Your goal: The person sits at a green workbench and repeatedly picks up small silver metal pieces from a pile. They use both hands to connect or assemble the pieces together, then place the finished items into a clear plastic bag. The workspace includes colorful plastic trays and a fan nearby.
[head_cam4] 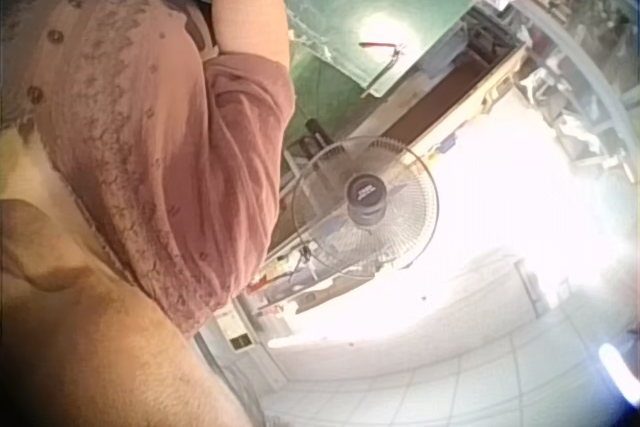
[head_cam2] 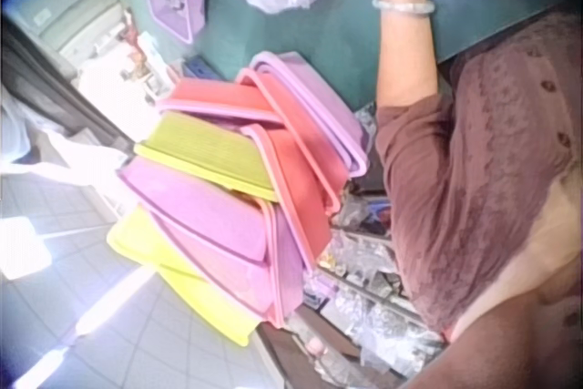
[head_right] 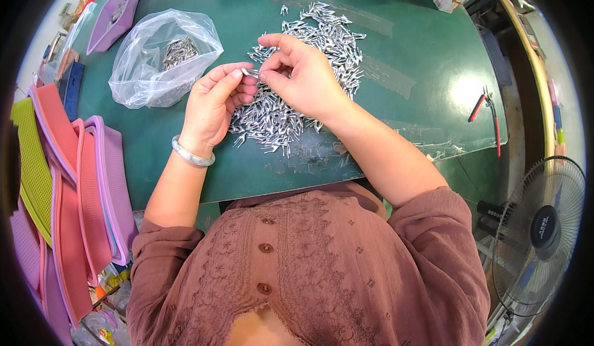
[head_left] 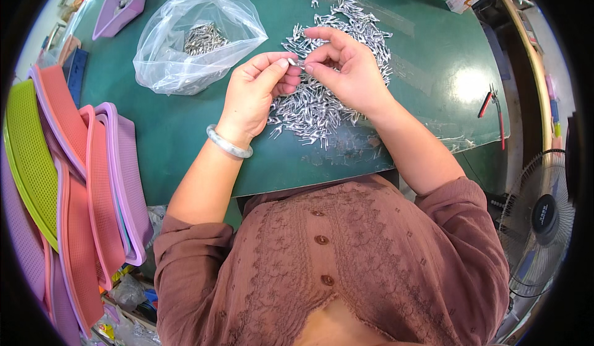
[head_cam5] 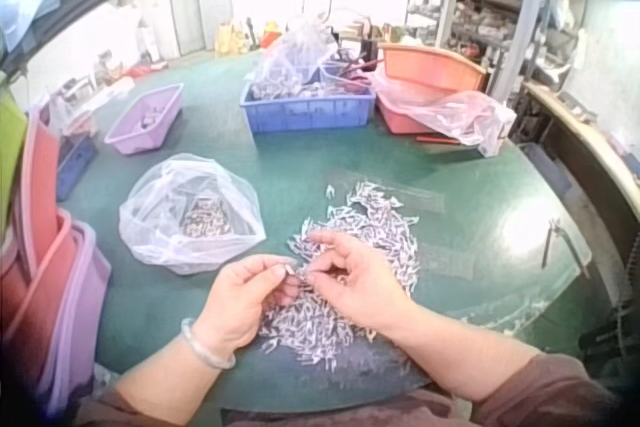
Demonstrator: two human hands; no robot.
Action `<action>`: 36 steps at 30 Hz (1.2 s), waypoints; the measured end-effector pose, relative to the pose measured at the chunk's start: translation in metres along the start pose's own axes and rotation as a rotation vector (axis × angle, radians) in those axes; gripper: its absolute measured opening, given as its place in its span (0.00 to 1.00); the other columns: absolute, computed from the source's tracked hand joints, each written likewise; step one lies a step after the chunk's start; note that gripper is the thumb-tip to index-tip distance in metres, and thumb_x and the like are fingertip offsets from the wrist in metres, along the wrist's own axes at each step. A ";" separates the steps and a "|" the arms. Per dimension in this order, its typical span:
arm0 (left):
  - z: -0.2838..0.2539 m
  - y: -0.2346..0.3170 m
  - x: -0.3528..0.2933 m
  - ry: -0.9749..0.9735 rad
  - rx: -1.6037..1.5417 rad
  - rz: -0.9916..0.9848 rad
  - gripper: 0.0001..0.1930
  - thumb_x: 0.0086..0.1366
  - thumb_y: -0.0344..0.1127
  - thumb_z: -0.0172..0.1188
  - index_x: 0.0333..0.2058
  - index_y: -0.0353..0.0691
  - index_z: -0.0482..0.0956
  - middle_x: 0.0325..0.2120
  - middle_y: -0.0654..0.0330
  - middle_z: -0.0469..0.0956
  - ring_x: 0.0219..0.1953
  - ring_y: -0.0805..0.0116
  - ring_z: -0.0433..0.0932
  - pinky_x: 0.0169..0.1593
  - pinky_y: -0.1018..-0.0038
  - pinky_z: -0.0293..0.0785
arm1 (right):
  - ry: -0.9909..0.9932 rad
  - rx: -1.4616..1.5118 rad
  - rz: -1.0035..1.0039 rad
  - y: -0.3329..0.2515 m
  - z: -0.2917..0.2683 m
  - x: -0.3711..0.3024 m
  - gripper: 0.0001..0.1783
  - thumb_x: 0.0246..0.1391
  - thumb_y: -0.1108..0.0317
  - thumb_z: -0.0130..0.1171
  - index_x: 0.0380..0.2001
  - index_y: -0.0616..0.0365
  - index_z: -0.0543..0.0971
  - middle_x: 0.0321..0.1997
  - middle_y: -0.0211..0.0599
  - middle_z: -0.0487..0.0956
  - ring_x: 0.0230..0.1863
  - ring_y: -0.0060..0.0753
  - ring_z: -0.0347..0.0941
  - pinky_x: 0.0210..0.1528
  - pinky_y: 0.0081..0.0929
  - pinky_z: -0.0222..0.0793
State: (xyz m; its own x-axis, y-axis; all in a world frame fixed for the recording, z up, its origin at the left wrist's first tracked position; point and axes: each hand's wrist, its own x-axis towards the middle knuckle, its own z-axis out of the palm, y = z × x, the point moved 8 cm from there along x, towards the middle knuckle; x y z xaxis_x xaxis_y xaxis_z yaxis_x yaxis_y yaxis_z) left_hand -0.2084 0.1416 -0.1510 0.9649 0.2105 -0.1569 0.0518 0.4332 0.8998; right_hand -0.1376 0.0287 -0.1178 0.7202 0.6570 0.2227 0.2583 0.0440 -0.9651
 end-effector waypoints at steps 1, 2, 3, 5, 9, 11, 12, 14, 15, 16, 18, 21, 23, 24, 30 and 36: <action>0.001 0.000 0.000 -0.008 -0.029 -0.005 0.10 0.63 0.30 0.49 0.40 0.33 0.74 0.29 0.58 0.76 0.30 0.74 0.75 0.36 0.79 0.72 | 0.016 -0.018 -0.031 -0.002 -0.001 -0.001 0.22 0.45 0.78 0.56 0.47 0.66 0.68 0.26 0.30 0.77 0.28 0.18 0.71 0.33 0.16 0.67; 0.002 -0.001 0.000 -0.016 -0.058 -0.009 0.10 0.63 0.30 0.49 0.40 0.33 0.74 0.29 0.58 0.76 0.30 0.73 0.75 0.37 0.79 0.73 | 0.035 -0.037 -0.052 -0.005 -0.002 -0.001 0.22 0.45 0.78 0.56 0.47 0.65 0.68 0.26 0.31 0.77 0.28 0.18 0.71 0.33 0.16 0.67; 0.002 -0.002 0.000 -0.020 -0.088 -0.016 0.11 0.63 0.30 0.48 0.40 0.33 0.74 0.30 0.57 0.76 0.30 0.72 0.75 0.37 0.78 0.73 | 0.052 -0.055 -0.071 -0.007 -0.002 -0.002 0.22 0.45 0.78 0.56 0.47 0.65 0.68 0.26 0.31 0.77 0.28 0.18 0.71 0.33 0.17 0.68; 0.000 -0.004 0.001 -0.060 -0.114 -0.028 0.12 0.63 0.30 0.47 0.42 0.31 0.72 0.32 0.56 0.76 0.33 0.71 0.75 0.40 0.77 0.73 | 0.067 -0.076 -0.100 -0.009 -0.002 -0.002 0.22 0.45 0.78 0.56 0.47 0.64 0.68 0.26 0.32 0.77 0.28 0.19 0.72 0.33 0.17 0.68; 0.001 -0.005 0.002 -0.108 -0.177 -0.052 0.12 0.63 0.30 0.47 0.43 0.31 0.72 0.33 0.56 0.76 0.34 0.70 0.75 0.41 0.75 0.73 | 0.065 -0.101 -0.133 -0.011 -0.002 -0.003 0.21 0.45 0.78 0.56 0.46 0.63 0.69 0.26 0.32 0.77 0.29 0.20 0.72 0.34 0.18 0.69; 0.000 -0.006 0.002 -0.093 -0.165 -0.057 0.12 0.63 0.30 0.48 0.43 0.31 0.72 0.33 0.56 0.76 0.34 0.71 0.75 0.41 0.76 0.73 | 0.054 -0.109 -0.145 -0.012 -0.001 -0.003 0.21 0.45 0.78 0.56 0.46 0.63 0.70 0.26 0.32 0.77 0.28 0.20 0.72 0.34 0.18 0.70; 0.000 -0.007 0.002 -0.087 -0.159 -0.060 0.12 0.63 0.30 0.48 0.43 0.31 0.72 0.33 0.57 0.76 0.34 0.71 0.75 0.41 0.76 0.73 | 0.046 -0.113 -0.151 -0.012 -0.001 -0.003 0.20 0.45 0.78 0.56 0.45 0.63 0.70 0.26 0.32 0.77 0.28 0.20 0.72 0.34 0.18 0.70; 0.000 -0.007 0.002 -0.068 -0.122 -0.054 0.12 0.63 0.30 0.48 0.43 0.31 0.72 0.32 0.57 0.76 0.34 0.72 0.75 0.41 0.77 0.73 | 0.043 -0.137 -0.174 -0.014 -0.001 -0.003 0.19 0.46 0.77 0.55 0.45 0.63 0.70 0.26 0.33 0.77 0.28 0.21 0.73 0.34 0.18 0.70; -0.001 -0.006 0.001 -0.056 -0.104 -0.050 0.12 0.63 0.30 0.49 0.43 0.31 0.72 0.32 0.58 0.76 0.34 0.72 0.75 0.40 0.77 0.73 | 0.044 -0.156 -0.191 -0.015 -0.002 -0.002 0.19 0.46 0.77 0.55 0.45 0.62 0.70 0.26 0.33 0.77 0.28 0.22 0.73 0.34 0.18 0.70; -0.002 -0.006 0.001 -0.054 -0.098 -0.049 0.12 0.63 0.30 0.49 0.43 0.32 0.72 0.32 0.58 0.76 0.34 0.73 0.75 0.40 0.77 0.73 | 0.046 -0.175 -0.209 -0.016 -0.002 -0.001 0.19 0.47 0.76 0.55 0.45 0.62 0.70 0.26 0.33 0.77 0.28 0.22 0.73 0.34 0.19 0.70; -0.004 -0.005 0.002 -0.053 -0.085 -0.048 0.12 0.63 0.30 0.49 0.43 0.32 0.72 0.31 0.59 0.76 0.33 0.74 0.75 0.40 0.78 0.73 | 0.065 -0.223 -0.179 -0.017 -0.007 0.001 0.17 0.48 0.76 0.54 0.44 0.62 0.71 0.26 0.35 0.77 0.29 0.23 0.74 0.34 0.19 0.70; -0.004 -0.005 0.001 -0.045 -0.056 -0.048 0.11 0.63 0.30 0.49 0.43 0.33 0.73 0.30 0.60 0.75 0.32 0.75 0.74 0.39 0.79 0.72 | 0.029 -0.373 -0.192 -0.012 -0.009 0.004 0.18 0.44 0.75 0.55 0.42 0.61 0.72 0.26 0.36 0.77 0.30 0.34 0.74 0.35 0.27 0.70; -0.003 -0.004 0.001 -0.052 -0.017 -0.035 0.11 0.63 0.30 0.49 0.43 0.33 0.73 0.30 0.61 0.75 0.32 0.75 0.74 0.39 0.80 0.72 | -0.049 -0.578 -0.215 -0.012 -0.005 0.004 0.19 0.42 0.74 0.57 0.42 0.60 0.72 0.26 0.35 0.77 0.31 0.38 0.73 0.36 0.32 0.68; -0.003 -0.004 0.001 -0.056 0.003 -0.030 0.11 0.63 0.30 0.49 0.42 0.34 0.73 0.30 0.61 0.75 0.32 0.75 0.74 0.39 0.80 0.71 | -0.111 -0.621 -0.239 -0.012 -0.001 0.003 0.20 0.40 0.74 0.57 0.42 0.59 0.73 0.26 0.34 0.77 0.31 0.39 0.72 0.37 0.33 0.67; -0.006 -0.003 0.003 -0.068 0.092 0.015 0.10 0.64 0.30 0.48 0.42 0.34 0.73 0.31 0.61 0.75 0.33 0.76 0.73 0.39 0.80 0.71 | -0.247 -0.786 -0.325 -0.016 0.012 -0.002 0.20 0.38 0.74 0.58 0.40 0.57 0.74 0.25 0.33 0.76 0.33 0.39 0.69 0.38 0.35 0.64; -0.005 -0.002 0.002 -0.024 -0.057 -0.028 0.09 0.64 0.30 0.46 0.38 0.34 0.72 0.32 0.58 0.75 0.33 0.71 0.74 0.37 0.76 0.72 | -0.223 -0.696 -0.279 -0.012 0.009 0.000 0.18 0.40 0.76 0.55 0.39 0.58 0.74 0.24 0.34 0.75 0.32 0.40 0.69 0.36 0.36 0.64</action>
State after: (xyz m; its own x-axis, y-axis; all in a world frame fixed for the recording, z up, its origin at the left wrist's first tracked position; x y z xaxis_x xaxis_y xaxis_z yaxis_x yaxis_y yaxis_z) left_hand -0.2075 0.1453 -0.1556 0.9692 0.1766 -0.1715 0.0650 0.4882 0.8703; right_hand -0.1466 0.0349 -0.1071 0.4422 0.8299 0.3403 0.8080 -0.2038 -0.5528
